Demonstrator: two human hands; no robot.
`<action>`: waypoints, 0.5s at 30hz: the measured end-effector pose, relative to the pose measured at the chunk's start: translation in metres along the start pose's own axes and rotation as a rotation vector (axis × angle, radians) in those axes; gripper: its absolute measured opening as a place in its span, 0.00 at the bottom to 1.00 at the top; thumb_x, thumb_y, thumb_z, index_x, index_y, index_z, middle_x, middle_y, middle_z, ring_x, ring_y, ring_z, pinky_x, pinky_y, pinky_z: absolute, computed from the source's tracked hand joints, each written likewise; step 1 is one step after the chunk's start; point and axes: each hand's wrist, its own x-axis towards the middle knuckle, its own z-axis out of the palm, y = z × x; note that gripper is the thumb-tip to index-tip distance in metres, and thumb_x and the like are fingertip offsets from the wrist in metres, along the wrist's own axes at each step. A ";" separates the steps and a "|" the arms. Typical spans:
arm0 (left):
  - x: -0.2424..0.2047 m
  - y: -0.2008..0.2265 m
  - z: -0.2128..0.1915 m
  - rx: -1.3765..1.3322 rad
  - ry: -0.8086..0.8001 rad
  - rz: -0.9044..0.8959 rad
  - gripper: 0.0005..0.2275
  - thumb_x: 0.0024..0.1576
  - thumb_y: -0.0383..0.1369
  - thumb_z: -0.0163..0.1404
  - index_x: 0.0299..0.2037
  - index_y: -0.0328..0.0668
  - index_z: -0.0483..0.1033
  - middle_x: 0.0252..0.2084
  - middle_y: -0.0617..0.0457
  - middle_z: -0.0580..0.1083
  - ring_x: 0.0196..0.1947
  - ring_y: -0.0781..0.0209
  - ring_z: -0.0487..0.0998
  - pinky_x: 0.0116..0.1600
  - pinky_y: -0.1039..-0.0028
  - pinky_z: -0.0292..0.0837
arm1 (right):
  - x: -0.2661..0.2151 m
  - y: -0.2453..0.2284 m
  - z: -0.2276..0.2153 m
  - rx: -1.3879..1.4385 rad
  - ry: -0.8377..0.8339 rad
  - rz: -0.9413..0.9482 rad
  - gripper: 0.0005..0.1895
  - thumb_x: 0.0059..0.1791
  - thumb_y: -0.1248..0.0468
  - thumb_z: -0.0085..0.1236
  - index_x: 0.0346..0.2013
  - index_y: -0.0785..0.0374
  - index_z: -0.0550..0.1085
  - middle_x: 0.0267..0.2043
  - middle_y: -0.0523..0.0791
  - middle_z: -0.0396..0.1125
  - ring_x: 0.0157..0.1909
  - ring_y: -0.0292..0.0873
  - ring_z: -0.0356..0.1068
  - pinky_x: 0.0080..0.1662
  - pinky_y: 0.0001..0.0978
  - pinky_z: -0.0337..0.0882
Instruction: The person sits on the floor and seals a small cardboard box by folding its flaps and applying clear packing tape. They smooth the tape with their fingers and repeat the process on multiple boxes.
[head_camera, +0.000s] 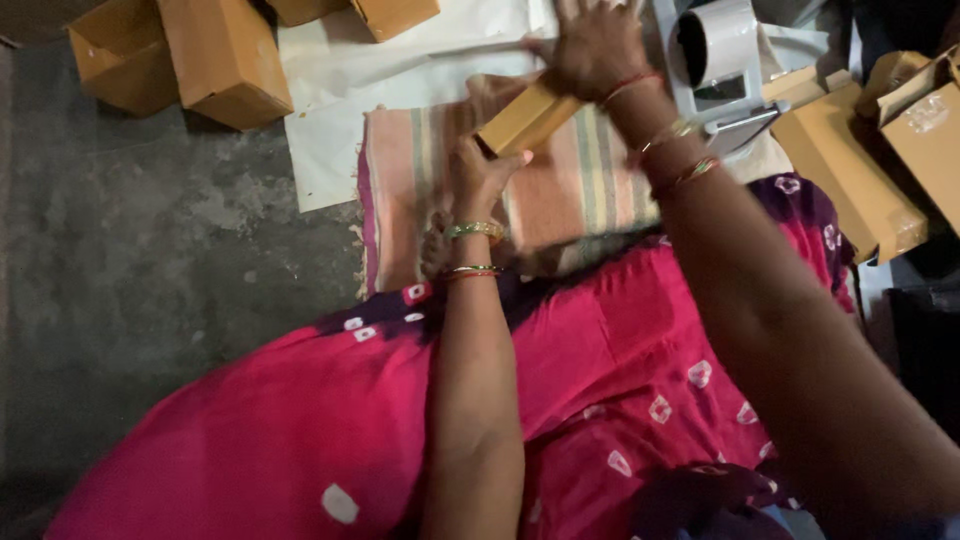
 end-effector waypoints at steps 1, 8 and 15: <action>0.002 0.002 0.001 0.019 0.008 -0.013 0.20 0.40 0.28 0.70 0.42 0.34 0.82 0.38 0.50 0.83 0.36 0.61 0.84 0.43 0.70 0.79 | -0.004 -0.016 -0.001 -0.055 0.018 -0.028 0.39 0.58 0.37 0.34 0.75 0.59 0.51 0.73 0.59 0.51 0.73 0.63 0.47 0.66 0.74 0.34; 0.007 -0.016 -0.006 -0.018 -0.102 0.105 0.23 0.53 0.27 0.63 0.60 0.37 0.73 0.47 0.50 0.81 0.46 0.61 0.83 0.49 0.70 0.78 | -0.032 -0.083 0.004 0.136 -0.039 -0.235 0.41 0.59 0.36 0.28 0.80 0.54 0.43 0.82 0.50 0.38 0.82 0.57 0.27 0.71 0.71 0.23; 0.010 -0.028 0.006 -0.146 -0.111 0.053 0.25 0.43 0.23 0.71 0.52 0.37 0.79 0.48 0.48 0.83 0.47 0.58 0.84 0.54 0.70 0.80 | -0.011 -0.015 -0.009 -0.029 -0.132 -0.096 0.26 0.58 0.39 0.38 0.63 0.49 0.66 0.69 0.54 0.56 0.71 0.60 0.50 0.64 0.67 0.47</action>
